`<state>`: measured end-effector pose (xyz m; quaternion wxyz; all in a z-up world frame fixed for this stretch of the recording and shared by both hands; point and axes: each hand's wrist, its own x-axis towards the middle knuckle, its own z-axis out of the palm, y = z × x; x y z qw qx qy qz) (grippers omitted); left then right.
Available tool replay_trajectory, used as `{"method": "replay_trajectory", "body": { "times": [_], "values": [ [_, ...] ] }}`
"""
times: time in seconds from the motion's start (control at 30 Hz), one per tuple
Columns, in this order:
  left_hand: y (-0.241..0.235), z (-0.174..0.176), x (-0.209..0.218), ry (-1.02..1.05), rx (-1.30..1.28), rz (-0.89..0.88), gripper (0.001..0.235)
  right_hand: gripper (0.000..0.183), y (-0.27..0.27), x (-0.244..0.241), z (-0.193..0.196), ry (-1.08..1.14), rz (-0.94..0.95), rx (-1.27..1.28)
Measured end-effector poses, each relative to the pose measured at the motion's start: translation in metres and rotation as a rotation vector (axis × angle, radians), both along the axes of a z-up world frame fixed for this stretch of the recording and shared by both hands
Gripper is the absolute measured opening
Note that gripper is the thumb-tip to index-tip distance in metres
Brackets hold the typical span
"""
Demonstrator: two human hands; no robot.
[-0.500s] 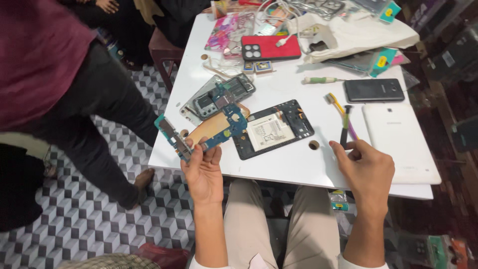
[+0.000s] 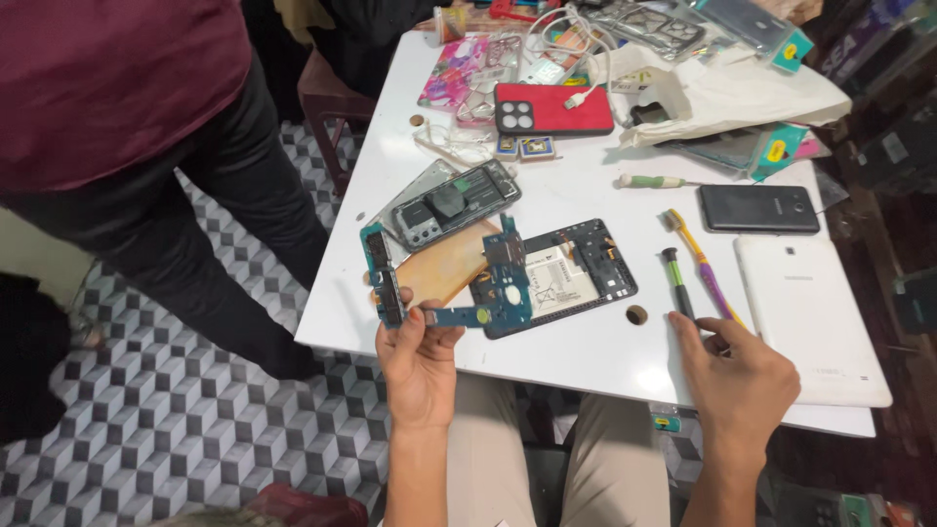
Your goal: The person cleans a smartphone motherboard using a toothbrush and a screwdriver. They scrub various areas of the board and use the screwdriver to adjust or inspect small components.
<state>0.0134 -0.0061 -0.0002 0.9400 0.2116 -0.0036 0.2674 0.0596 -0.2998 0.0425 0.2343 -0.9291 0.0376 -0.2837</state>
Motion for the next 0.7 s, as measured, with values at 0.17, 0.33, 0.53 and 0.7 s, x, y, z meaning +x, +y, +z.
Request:
{"method": "replay_trajectory", "body": {
  "times": [0.17,0.33,0.53,0.7],
  "values": [
    [-0.013,0.005,0.006,0.050,0.076,-0.093,0.030,0.032,0.002,0.001,0.003,-0.048,-0.026,0.011],
    [-0.040,0.018,0.032,0.096,0.294,-0.236,0.031,0.021,0.001,0.000,0.017,-0.194,-0.010,-0.032],
    [-0.059,0.028,0.058,0.069,0.311,-0.387,0.030,0.030,-0.007,0.010,0.024,0.033,0.051,-0.083],
    [-0.057,0.027,0.054,-0.012,0.241,-0.415,0.038,0.031,-0.007,0.016,0.029,-0.056,-0.006,-0.223]
  ]
}}
